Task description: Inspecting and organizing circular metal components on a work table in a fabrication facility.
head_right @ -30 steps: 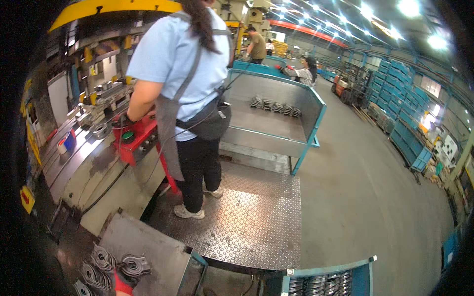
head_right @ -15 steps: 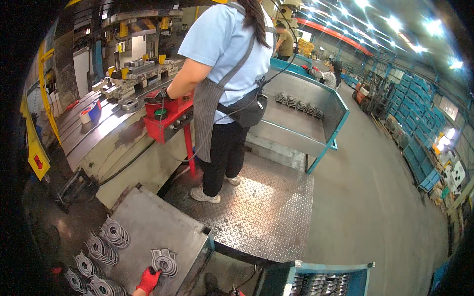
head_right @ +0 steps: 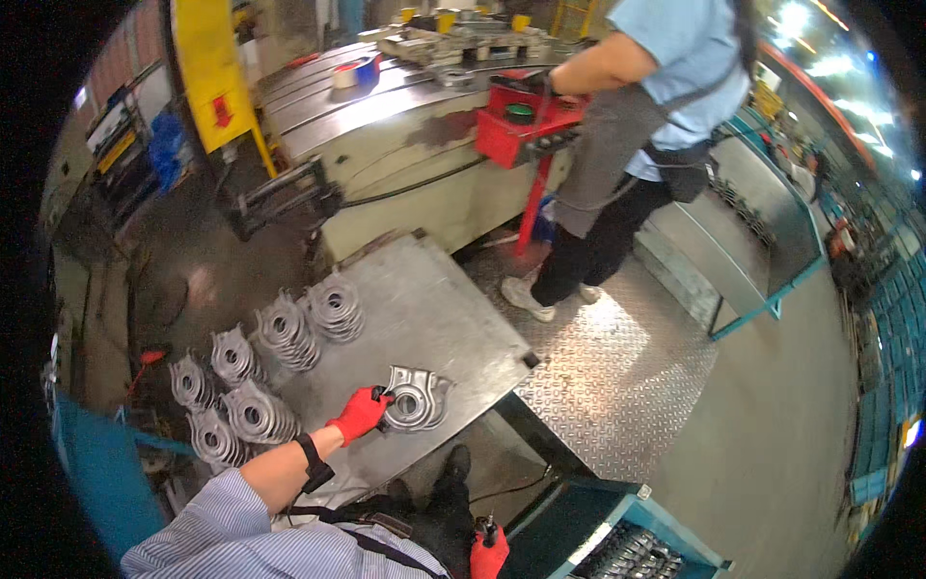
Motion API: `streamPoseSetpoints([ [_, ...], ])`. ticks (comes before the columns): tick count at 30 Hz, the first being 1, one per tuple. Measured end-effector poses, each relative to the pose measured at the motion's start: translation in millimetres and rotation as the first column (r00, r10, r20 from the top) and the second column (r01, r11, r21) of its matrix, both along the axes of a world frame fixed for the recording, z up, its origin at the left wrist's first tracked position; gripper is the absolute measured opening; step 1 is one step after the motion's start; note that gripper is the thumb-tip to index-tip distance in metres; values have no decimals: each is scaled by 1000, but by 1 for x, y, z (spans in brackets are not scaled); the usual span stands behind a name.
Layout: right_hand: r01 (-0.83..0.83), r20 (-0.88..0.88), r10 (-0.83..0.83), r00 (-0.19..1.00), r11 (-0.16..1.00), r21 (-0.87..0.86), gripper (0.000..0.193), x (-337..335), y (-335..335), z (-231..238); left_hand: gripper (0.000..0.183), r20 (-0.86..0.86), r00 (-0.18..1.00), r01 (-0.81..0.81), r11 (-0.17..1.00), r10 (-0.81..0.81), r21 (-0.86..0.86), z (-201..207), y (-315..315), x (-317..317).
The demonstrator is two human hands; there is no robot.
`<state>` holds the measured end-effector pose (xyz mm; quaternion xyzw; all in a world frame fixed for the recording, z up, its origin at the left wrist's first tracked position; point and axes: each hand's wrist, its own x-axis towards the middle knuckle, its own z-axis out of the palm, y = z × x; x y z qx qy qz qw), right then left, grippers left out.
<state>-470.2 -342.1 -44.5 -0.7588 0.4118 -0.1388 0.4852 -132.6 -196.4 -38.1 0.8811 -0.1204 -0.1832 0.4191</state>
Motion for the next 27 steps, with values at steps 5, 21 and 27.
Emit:
streamPoseSetpoints([
  [5, -255, 37, 256, 966, 966, -39, 35, 12, 8, -22, 25, -358, 920, -242, 951, 161, -193, -12, 59, -53],
  [21, -669, -201, 646, 737, 739, -77, 40, 85, 54, -29, 46, -345, 911, -162, 966, 225, 201, -59, 85, -103],
  [27, -662, -187, 637, 748, 735, -146, 41, 92, 57, -47, 42, -248, 940, -163, 946, 236, 281, -51, 78, -108],
])
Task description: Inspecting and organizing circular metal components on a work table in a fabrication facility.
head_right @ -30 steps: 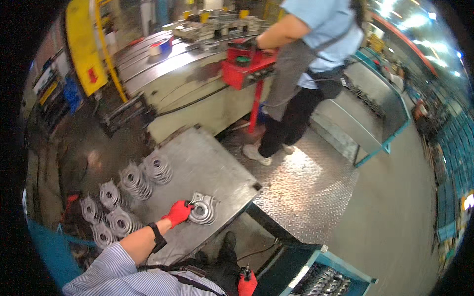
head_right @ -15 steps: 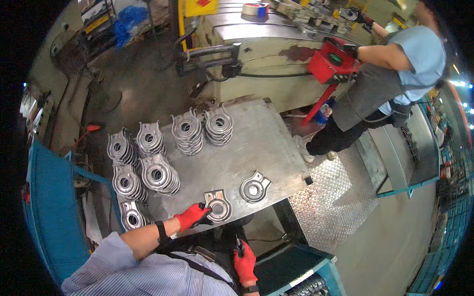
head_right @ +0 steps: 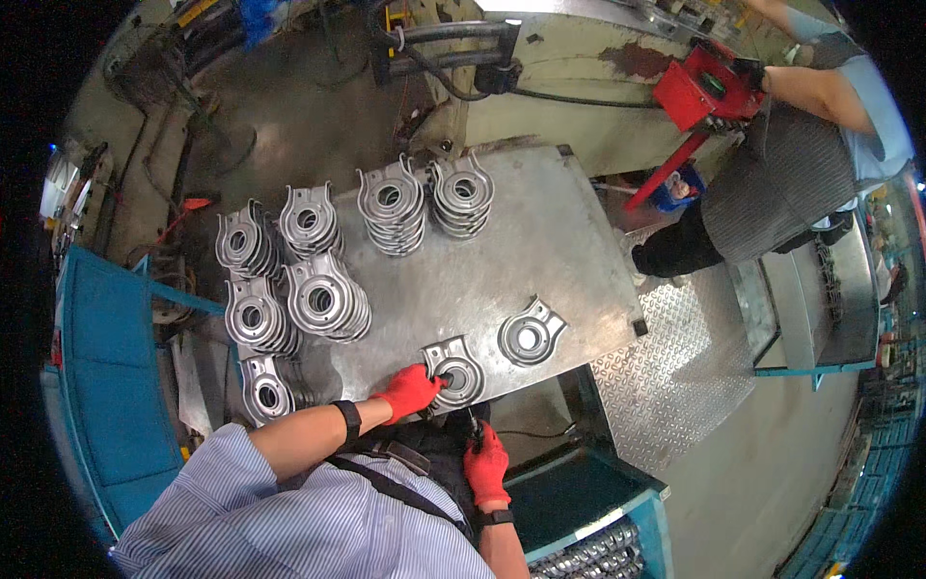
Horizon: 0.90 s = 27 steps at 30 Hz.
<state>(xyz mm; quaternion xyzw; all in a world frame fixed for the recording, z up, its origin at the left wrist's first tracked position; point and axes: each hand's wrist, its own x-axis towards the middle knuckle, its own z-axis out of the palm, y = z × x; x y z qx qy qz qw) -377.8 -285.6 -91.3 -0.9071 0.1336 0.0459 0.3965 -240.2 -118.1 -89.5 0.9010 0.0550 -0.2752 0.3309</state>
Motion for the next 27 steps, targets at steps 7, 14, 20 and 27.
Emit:
streamPoseSetpoints([
  [7, -8, -54, 7, 999, 1000, -21, 42, 6, 1, -10, 42, -14, 1000, -1, 1000, 0, -23, 7, 0, 1],
  [14, -49, -104, 48, 993, 999, -8, 43, 5, -1, -16, 38, 54, 998, 9, 1000, -9, 4, 4, 0, 0],
  [20, -41, -49, 39, 998, 998, -47, 40, 6, 0, -19, 39, 77, 997, 0, 1000, 0, -4, 0, -2, -1],
  [27, -53, -35, 51, 998, 997, -52, 39, 4, 0, -19, 39, 85, 996, 0, 1000, 0, 5, -8, -2, -3],
])
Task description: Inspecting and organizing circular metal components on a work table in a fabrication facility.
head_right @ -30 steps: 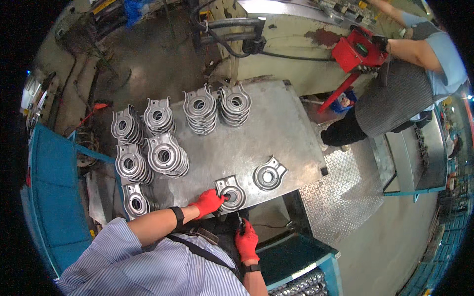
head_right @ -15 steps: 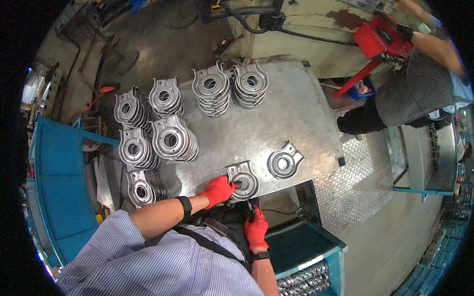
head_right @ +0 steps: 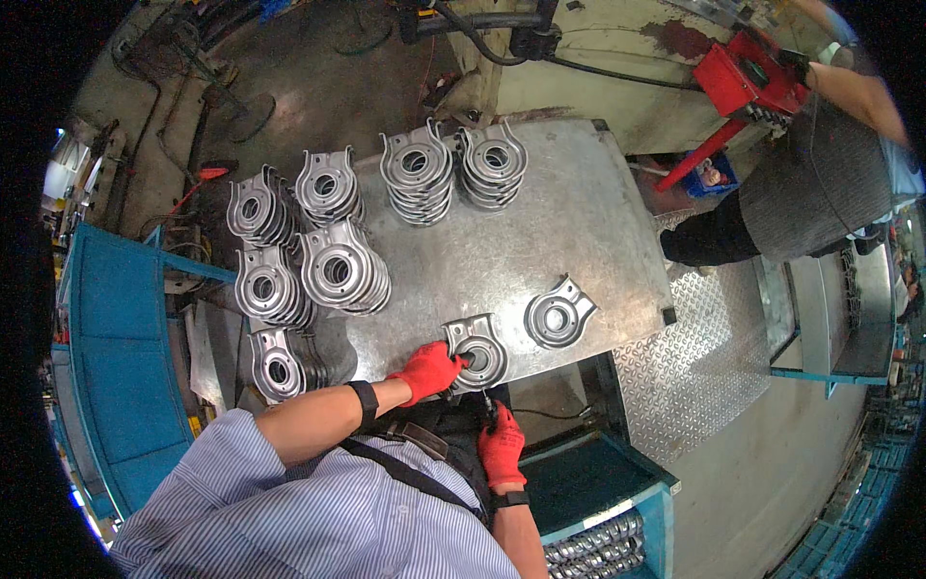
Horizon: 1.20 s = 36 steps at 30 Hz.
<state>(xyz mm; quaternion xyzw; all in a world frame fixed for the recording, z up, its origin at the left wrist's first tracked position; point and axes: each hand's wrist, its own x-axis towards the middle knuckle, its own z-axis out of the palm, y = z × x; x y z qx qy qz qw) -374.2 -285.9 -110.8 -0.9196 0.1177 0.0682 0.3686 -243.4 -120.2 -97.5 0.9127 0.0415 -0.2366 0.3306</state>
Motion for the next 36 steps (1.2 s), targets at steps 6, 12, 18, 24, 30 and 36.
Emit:
streamPoseSetpoints([
  [6, 3, -7, -3, 1000, 1000, 12, 39, -1, -1, -2, 39, -5, 1000, -1, 1000, 1, 22, 2, -1, 1],
  [12, -26, -23, 24, 999, 998, -58, 44, -2, 0, 1, 37, -38, 999, -17, 1000, 16, -15, 14, -1, 2],
  [18, -5, -12, 4, 1000, 999, -37, 42, -3, 3, 6, 36, -15, 1000, -9, 1000, 9, 5, 9, -1, 0],
  [24, 158, 131, -165, 978, 986, 62, 45, -3, 2, 13, 37, -4, 1000, -18, 1000, 18, -9, 4, -1, -1],
  [30, 172, 124, -186, 975, 978, 119, 41, -6, 0, 15, 39, -28, 996, -85, 977, 81, -193, -7, 3, -3],
  [36, 50, 64, -53, 997, 997, 53, 43, -1, 2, 17, 37, -59, 996, -71, 979, 60, -190, -3, 3, -2],
])
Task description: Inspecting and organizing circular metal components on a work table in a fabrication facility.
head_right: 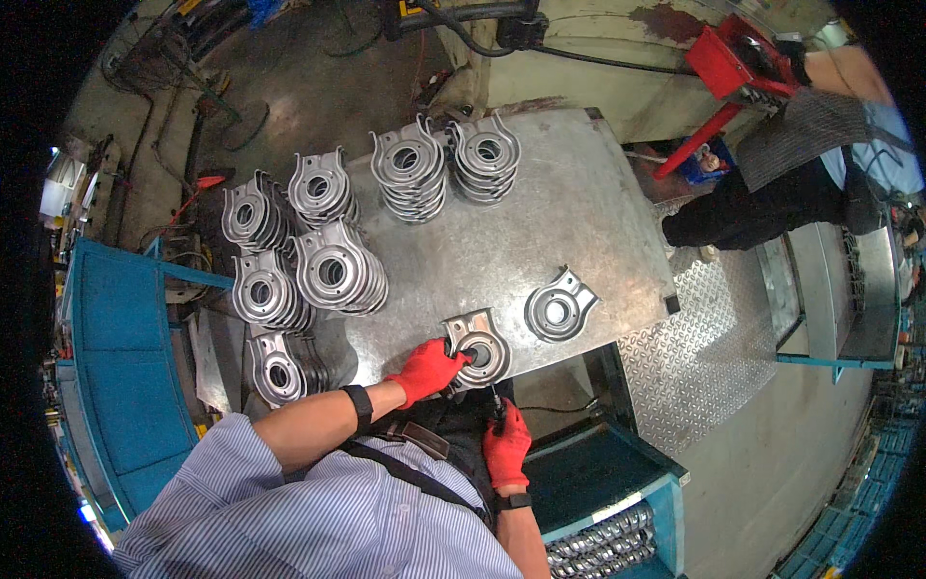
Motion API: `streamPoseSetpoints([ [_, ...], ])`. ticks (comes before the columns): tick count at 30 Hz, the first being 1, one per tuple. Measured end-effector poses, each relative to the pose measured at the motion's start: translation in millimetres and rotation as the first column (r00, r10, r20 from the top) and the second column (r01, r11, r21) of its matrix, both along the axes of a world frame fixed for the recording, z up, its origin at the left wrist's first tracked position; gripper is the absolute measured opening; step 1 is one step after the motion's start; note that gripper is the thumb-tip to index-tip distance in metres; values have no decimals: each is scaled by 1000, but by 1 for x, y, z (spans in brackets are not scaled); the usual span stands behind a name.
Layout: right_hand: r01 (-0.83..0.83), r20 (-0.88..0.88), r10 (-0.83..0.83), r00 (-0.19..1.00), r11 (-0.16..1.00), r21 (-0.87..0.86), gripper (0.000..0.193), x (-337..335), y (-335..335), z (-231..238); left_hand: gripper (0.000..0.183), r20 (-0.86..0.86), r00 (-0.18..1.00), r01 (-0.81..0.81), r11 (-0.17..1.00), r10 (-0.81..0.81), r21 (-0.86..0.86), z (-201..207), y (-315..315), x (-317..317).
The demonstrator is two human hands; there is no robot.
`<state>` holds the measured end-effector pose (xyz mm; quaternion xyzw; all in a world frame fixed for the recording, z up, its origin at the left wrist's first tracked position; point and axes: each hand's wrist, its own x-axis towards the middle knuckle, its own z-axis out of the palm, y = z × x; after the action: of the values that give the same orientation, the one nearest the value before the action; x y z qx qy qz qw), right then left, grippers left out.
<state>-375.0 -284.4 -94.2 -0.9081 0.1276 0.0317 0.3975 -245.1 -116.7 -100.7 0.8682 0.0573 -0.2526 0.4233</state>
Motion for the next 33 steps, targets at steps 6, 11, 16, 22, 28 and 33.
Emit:
streamPoseSetpoints([
  [6, -24, -48, 22, 999, 998, -50, 43, -2, -1, -14, 34, -7, 1000, 10, 999, -10, -49, 7, 0, 1],
  [11, 41, -21, -41, 999, 999, 1, 39, 2, 0, 2, 36, -26, 999, 37, 998, -35, 56, 14, -1, 2],
  [16, 186, 39, -194, 980, 971, 151, 41, -5, -6, -5, 33, 78, 996, 35, 999, -38, 42, 13, 9, 0],
  [22, 205, 88, -219, 972, 968, 143, 33, -13, -11, -3, 36, 247, 965, 58, 989, -90, 134, 106, 42, 7],
  [28, 362, -123, -345, 931, 818, 447, 34, -3, 3, 38, 43, 513, 858, -150, 973, 38, 178, 173, 98, -4],
  [33, 147, 11, -150, 989, 981, 126, 37, -10, -13, 9, 42, 593, 747, -413, 909, 301, 58, 187, 172, -15],
])
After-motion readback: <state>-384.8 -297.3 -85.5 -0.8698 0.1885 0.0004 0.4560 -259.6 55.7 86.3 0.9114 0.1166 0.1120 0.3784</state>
